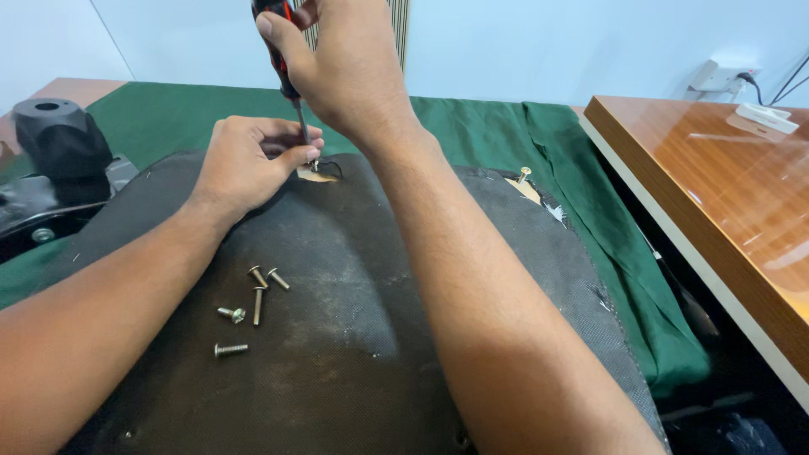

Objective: The person uses a screwdriver to tighten screws into a black upholstered chair seat. They repeatedly pick up screws from the seat surface and drive them into pre-drilled holes, securing the fabric to the frame.

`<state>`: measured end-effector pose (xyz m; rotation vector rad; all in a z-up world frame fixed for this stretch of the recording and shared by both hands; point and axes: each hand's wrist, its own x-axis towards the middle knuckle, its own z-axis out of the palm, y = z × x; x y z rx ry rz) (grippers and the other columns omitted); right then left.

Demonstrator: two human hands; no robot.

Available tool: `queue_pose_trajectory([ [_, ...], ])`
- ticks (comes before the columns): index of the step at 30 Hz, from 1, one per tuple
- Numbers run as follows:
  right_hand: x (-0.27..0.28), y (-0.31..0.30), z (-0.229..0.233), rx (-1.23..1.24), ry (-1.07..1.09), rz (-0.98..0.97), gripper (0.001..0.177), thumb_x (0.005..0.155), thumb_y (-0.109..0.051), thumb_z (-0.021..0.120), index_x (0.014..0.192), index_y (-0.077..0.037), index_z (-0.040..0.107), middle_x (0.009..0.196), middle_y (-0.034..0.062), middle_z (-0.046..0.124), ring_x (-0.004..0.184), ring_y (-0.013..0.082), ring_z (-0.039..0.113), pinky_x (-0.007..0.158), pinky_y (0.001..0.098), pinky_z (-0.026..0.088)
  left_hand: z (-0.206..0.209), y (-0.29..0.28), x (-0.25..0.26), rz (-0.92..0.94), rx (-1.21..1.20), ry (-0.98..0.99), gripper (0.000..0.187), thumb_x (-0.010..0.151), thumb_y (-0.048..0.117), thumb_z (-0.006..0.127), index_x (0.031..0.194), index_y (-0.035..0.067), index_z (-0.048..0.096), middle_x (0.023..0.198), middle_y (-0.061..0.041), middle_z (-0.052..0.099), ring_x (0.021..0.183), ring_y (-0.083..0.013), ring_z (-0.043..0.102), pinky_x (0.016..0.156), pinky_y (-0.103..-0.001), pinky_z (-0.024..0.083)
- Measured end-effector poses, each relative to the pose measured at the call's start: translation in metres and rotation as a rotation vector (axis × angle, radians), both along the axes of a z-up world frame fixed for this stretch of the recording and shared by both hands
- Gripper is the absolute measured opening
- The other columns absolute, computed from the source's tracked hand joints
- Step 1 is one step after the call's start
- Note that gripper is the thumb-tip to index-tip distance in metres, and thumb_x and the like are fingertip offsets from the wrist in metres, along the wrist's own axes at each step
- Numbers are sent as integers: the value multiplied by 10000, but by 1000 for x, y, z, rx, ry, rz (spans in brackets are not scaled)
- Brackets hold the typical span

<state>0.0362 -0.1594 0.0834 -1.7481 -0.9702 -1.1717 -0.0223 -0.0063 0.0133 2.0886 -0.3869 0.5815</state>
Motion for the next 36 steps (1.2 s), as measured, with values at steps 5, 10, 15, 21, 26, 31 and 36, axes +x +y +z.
queue_pose_trajectory([
  [5,0,1,-3,28,-119,-17,331,926,-351,824,1064,-79,695,913,48,740,840,186,726,778,368,572,4,-3,-4,109,102,-71,232,865,97,828,1078,20,777,999,-104,799,923,-152,779,884,-292,608],
  [10,-6,2,-2,1,-42,30,398,897,-397,837,1044,-60,684,856,58,732,778,169,754,705,331,601,3,-2,-3,77,72,-49,212,874,89,806,1076,28,778,1004,-99,799,930,-151,782,886,-293,614],
  [15,-7,2,-1,-19,-23,97,372,931,-351,803,1084,-36,678,836,63,716,738,172,730,681,332,601,1,0,-1,22,86,-62,201,910,60,755,1107,23,769,1032,-94,800,980,-157,778,934,-294,602],
  [21,0,-1,1,-61,25,205,180,1018,-208,728,1048,-35,687,806,53,683,723,184,689,688,369,546,1,-1,-2,3,93,-42,201,929,46,716,1126,27,752,1057,-90,796,1036,-153,767,980,-295,593],
  [26,1,-1,1,-71,133,169,204,980,-228,750,945,-35,692,738,34,687,667,169,696,654,347,548,4,-3,-5,1,71,-11,228,918,59,717,1143,40,744,1057,-78,798,1023,-145,771,957,-296,600],
  [31,-4,-2,3,2,-33,207,298,921,-321,809,962,-47,700,800,31,717,751,141,733,681,305,588,4,-4,-5,83,118,-77,213,885,122,808,1074,37,759,1007,-91,797,966,-158,778,914,-308,605],
  [36,-9,-1,5,-34,33,120,343,901,-365,829,925,-45,708,738,52,698,687,169,704,645,339,561,3,-3,-4,145,174,-58,173,887,138,816,1026,47,771,983,-93,798,924,-161,778,902,-313,607],
])
